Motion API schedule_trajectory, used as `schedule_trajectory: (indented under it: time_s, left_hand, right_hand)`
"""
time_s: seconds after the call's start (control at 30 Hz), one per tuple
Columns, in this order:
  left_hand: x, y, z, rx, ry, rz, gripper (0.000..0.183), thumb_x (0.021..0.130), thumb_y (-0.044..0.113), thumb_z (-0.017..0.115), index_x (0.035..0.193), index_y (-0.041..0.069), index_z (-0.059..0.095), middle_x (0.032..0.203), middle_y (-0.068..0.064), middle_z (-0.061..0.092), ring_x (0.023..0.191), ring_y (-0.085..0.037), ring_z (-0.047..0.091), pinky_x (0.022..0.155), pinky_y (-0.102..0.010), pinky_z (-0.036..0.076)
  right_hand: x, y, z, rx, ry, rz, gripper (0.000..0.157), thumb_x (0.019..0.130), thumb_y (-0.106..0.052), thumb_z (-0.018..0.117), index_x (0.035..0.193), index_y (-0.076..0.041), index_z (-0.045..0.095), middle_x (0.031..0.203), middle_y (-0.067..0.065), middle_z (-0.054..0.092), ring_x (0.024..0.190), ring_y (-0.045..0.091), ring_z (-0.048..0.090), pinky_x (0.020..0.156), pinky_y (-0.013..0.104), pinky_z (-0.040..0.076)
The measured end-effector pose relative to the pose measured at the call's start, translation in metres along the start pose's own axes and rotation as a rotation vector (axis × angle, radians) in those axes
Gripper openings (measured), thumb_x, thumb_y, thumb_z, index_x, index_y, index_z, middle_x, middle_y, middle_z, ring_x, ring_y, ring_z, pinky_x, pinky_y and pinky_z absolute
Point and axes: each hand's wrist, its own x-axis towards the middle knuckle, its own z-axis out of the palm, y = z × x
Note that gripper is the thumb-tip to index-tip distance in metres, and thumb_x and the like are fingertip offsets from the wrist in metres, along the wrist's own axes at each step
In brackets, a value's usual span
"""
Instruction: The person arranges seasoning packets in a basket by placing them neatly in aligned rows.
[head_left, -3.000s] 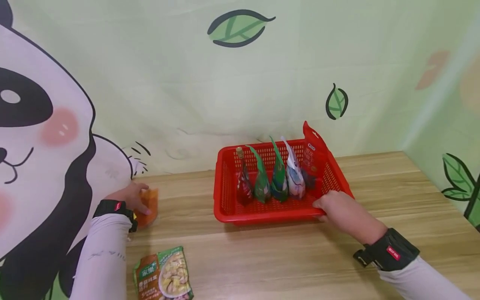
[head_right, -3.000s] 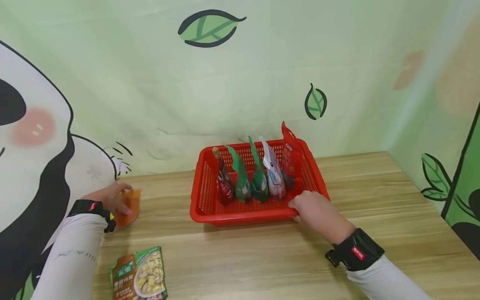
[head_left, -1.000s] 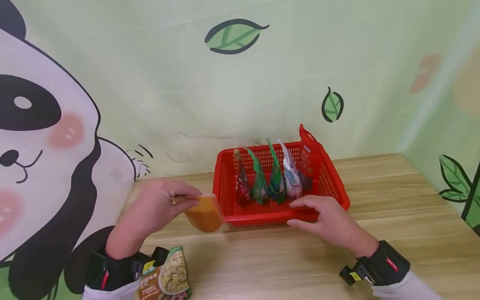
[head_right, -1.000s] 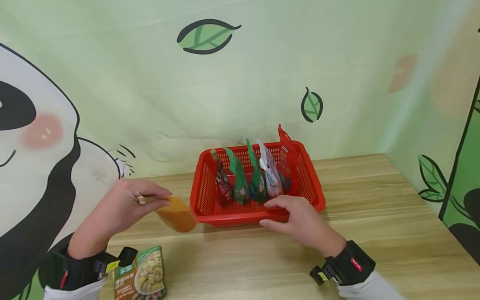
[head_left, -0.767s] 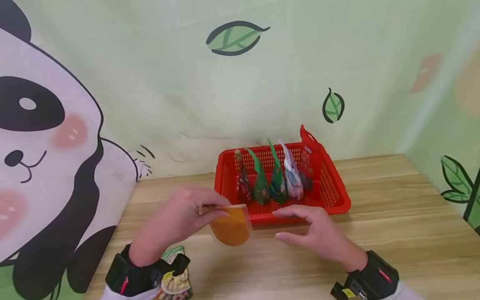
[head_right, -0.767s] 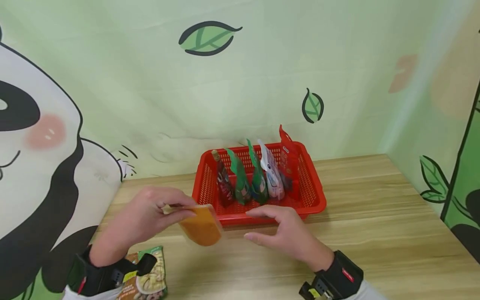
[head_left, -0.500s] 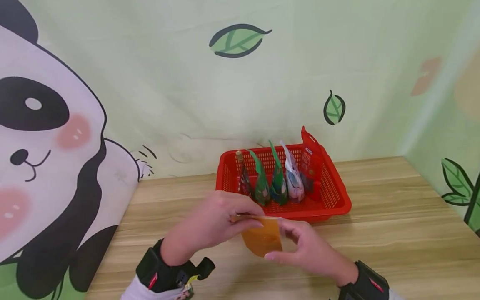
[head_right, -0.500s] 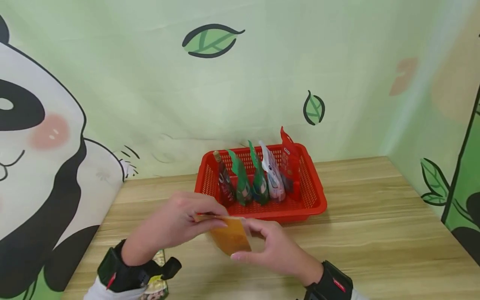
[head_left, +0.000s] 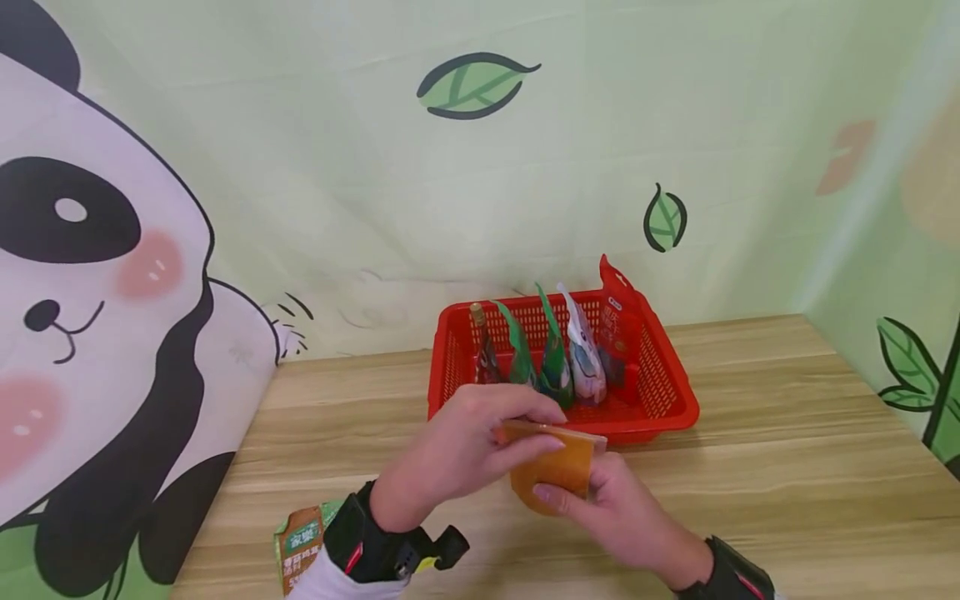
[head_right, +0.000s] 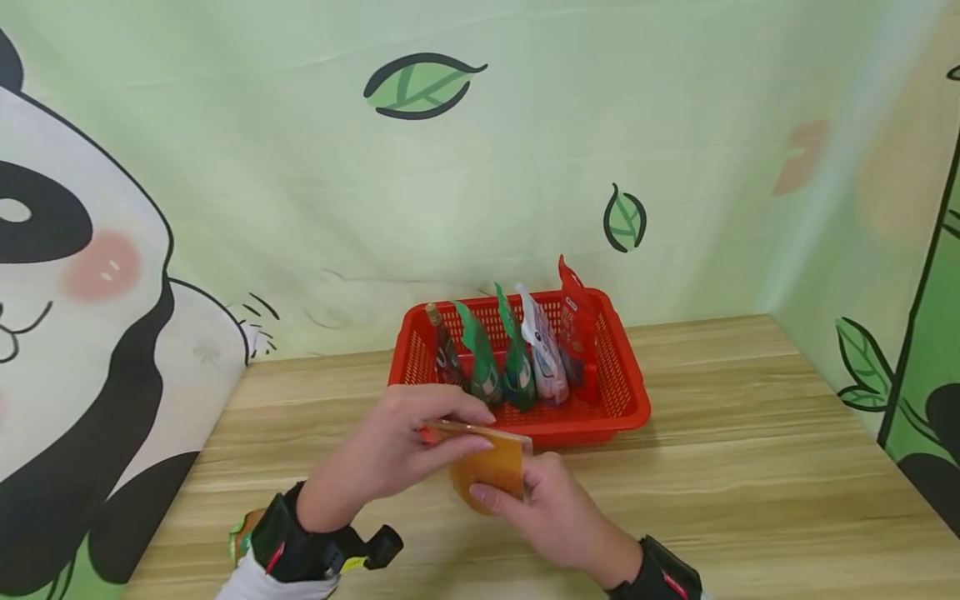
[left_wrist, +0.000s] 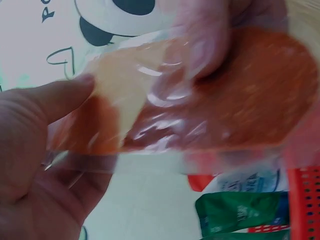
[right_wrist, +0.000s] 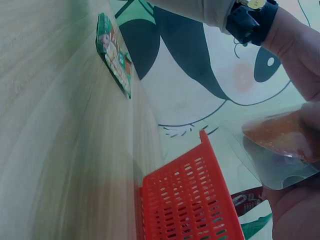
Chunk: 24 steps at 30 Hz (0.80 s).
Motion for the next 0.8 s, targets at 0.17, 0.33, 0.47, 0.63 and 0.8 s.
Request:
schedule_trajectory:
  time_s: [0.17,0.33,0.47,0.63,0.8]
  left_hand:
    - [-0.003,-0.004,0.010,-0.008,0.153,-0.077,0.033,0.087,0.012,0.081,0.117,0.007,0.067,0.103,-0.006,0.076,0.093,-0.015,0.073,0.080,-0.020,0.059]
    - [-0.003,-0.007,0.023,-0.007,0.324,-0.121,0.045,0.088,0.012,0.081,0.125,0.007,0.056,0.102,-0.007,0.073,0.089,-0.016,0.071,0.075,-0.025,0.061]
    - [0.000,-0.005,0.034,0.004,0.436,-0.186,0.052,0.087,0.013,0.082,0.125,0.006,0.046,0.100,-0.008,0.070,0.088,-0.016,0.071,0.079,-0.027,0.062]
    - [0.003,0.003,0.044,0.163,0.508,-0.247,0.053,0.086,0.021,0.084,0.117,0.006,0.044,0.103,-0.008,0.064,0.089,-0.017,0.069,0.076,-0.024,0.061]
    - [0.008,0.008,0.050,0.316,0.535,-0.254,0.063,0.085,0.028,0.085,0.123,0.002,0.042,0.113,-0.015,0.063,0.093,-0.023,0.070,0.077,-0.029,0.063]
  right_hand:
    - [0.003,0.001,-0.002,-0.036,0.076,0.025,0.031,0.099,-0.020,0.069,0.130,-0.019,0.067,0.127,0.001,0.071,0.108,0.015,0.069,0.094,0.026,0.057]
    - [0.005,0.000,-0.006,-0.057,0.134,0.070,0.032,0.098,-0.023,0.070,0.129,-0.017,0.067,0.125,0.004,0.071,0.107,0.017,0.069,0.091,0.024,0.058]
    - [0.008,0.000,-0.008,-0.052,0.166,0.090,0.035,0.099,-0.025,0.069,0.132,-0.016,0.064,0.128,0.005,0.070,0.109,0.017,0.068,0.091,0.024,0.058]
    - [0.009,0.001,-0.008,-0.086,0.223,0.059,0.034,0.099,-0.024,0.068,0.132,-0.016,0.062,0.127,0.004,0.070,0.109,0.015,0.069,0.091,0.024,0.059]
    - [0.010,0.000,-0.006,-0.230,0.289,-0.018,0.030,0.100,-0.020,0.067,0.128,-0.010,0.064,0.121,0.005,0.074,0.102,0.012,0.070,0.088,0.021,0.058]
